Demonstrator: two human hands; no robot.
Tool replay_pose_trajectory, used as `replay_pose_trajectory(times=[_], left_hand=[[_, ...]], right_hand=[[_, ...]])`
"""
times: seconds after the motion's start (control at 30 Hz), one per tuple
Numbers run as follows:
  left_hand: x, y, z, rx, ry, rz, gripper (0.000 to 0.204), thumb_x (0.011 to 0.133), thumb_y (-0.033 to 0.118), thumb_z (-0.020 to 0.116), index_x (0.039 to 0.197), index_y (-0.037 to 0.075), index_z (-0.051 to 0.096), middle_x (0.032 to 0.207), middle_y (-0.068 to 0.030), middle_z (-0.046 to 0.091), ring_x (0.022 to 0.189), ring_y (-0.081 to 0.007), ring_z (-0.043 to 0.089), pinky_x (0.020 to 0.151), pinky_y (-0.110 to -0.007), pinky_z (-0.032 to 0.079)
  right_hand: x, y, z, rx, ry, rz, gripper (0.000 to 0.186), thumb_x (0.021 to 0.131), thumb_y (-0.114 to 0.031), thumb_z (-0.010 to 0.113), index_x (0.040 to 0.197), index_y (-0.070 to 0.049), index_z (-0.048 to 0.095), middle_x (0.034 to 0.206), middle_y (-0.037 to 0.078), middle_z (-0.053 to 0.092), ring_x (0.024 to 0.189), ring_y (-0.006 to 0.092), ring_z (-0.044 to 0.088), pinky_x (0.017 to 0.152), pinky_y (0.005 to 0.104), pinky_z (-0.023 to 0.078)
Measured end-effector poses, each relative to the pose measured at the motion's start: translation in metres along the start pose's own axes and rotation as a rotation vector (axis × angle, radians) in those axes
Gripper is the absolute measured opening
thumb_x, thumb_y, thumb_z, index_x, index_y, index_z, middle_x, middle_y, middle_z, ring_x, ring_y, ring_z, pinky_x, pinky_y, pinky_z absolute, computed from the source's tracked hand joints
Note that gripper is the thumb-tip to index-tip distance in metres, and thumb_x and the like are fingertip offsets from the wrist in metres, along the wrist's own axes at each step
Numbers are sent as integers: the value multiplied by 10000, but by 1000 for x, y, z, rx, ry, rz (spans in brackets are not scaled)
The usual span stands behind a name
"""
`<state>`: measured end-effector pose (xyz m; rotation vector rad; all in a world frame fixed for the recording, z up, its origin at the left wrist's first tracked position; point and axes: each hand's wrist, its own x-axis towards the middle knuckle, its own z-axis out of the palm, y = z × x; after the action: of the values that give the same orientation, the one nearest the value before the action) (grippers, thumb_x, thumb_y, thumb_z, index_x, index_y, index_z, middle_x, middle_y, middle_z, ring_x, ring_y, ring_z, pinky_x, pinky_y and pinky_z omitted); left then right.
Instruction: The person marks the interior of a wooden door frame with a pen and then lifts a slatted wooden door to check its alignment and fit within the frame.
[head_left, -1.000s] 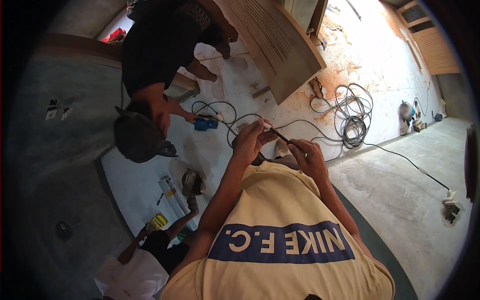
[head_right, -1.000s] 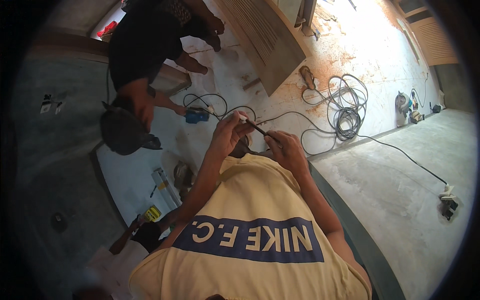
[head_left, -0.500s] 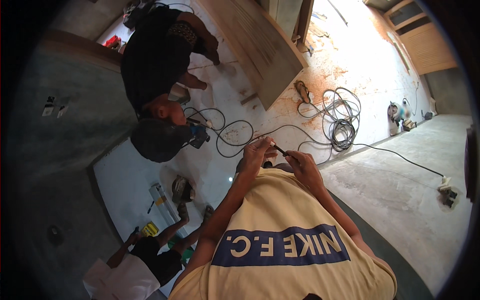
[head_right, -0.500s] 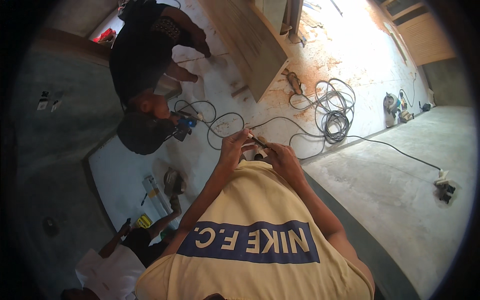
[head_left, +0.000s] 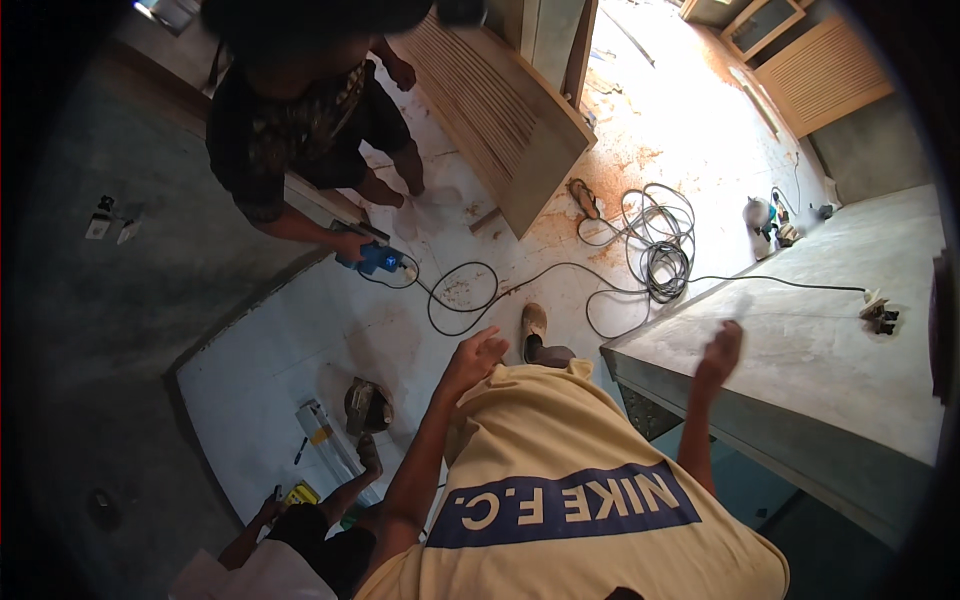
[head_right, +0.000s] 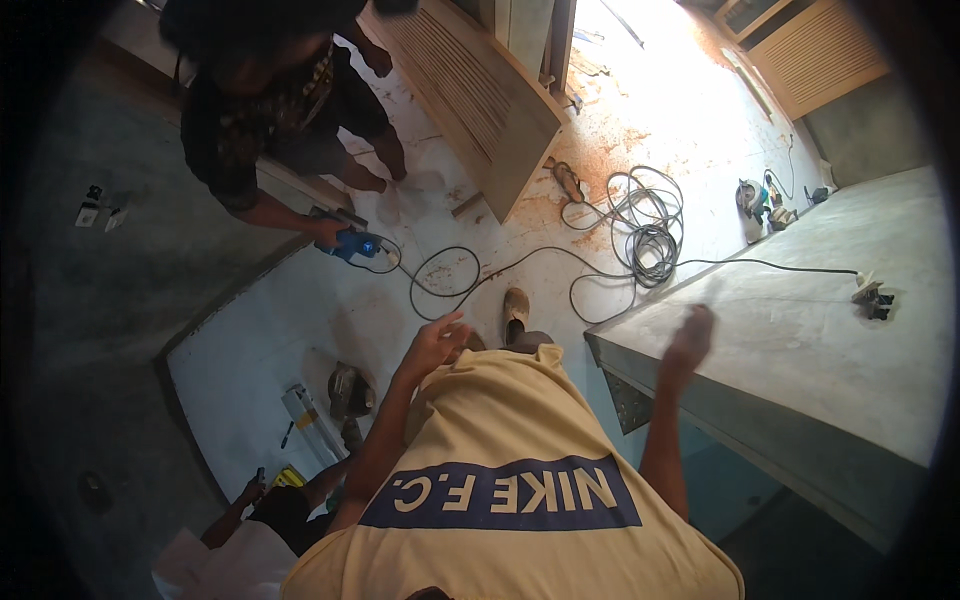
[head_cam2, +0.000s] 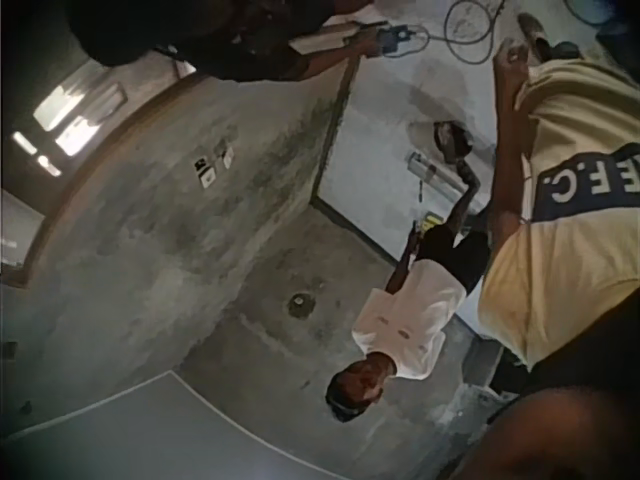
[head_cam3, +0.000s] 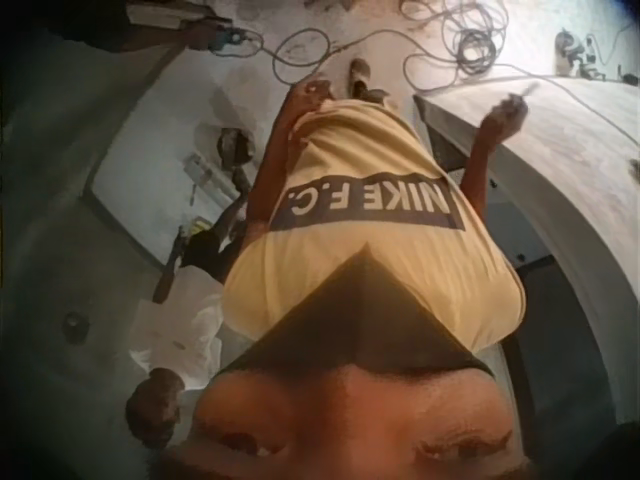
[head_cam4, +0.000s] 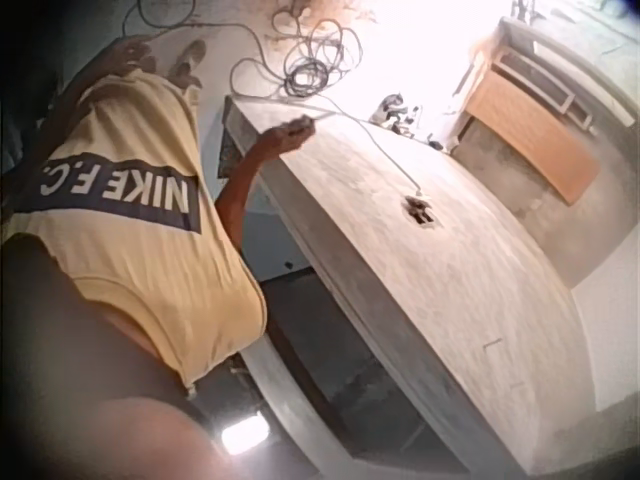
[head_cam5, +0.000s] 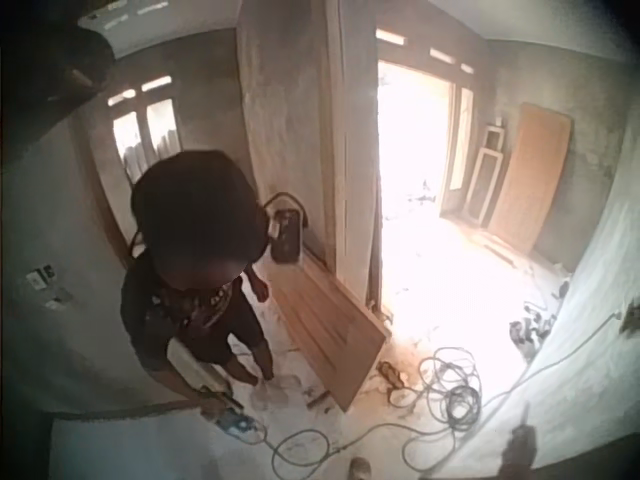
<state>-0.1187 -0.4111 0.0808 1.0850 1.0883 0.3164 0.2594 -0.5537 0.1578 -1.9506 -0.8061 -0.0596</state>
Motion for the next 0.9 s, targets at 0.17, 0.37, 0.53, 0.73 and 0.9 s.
replay_pose_trajectory(times=[0.17,0.37,0.53,0.73,0.9], left_hand=[[-44,-34,-40,397,-21,-90,661,879,482,644,1318,2,533,1127,-213,661,983,-262,668,802,-362,529],[-89,-48,-69,649,-55,-115,519,883,414,655,1169,-19,627,854,-159,717,795,-210,692,737,-329,521],[-108,-93,-83,659,118,-143,524,869,437,654,1146,-7,634,797,-137,717,780,-234,697,745,-344,520],[-112,-200,-76,519,292,-164,512,857,418,674,1151,1,632,803,-139,717,791,-258,709,749,-354,527],[-124,-278,-40,337,349,-319,540,871,379,672,1218,-27,594,833,-117,722,649,-168,657,588,-307,518]], right_hand=[[28,-33,-133,-728,693,-490,395,1015,-286,382,874,-35,653,773,85,586,764,208,606,687,357,481],[36,-53,-213,-687,1076,-423,532,1012,-445,374,920,-48,716,648,34,571,546,163,565,495,299,459],[53,-25,-233,-757,1080,-502,519,1013,-406,382,844,-37,706,632,42,583,535,193,582,491,321,475],[66,-9,-236,-714,1101,-685,475,1014,-346,420,784,-26,686,604,30,580,490,178,564,451,295,461],[65,9,-240,-646,1065,-819,478,1014,-353,420,792,-13,671,622,29,596,483,157,554,443,281,463]])
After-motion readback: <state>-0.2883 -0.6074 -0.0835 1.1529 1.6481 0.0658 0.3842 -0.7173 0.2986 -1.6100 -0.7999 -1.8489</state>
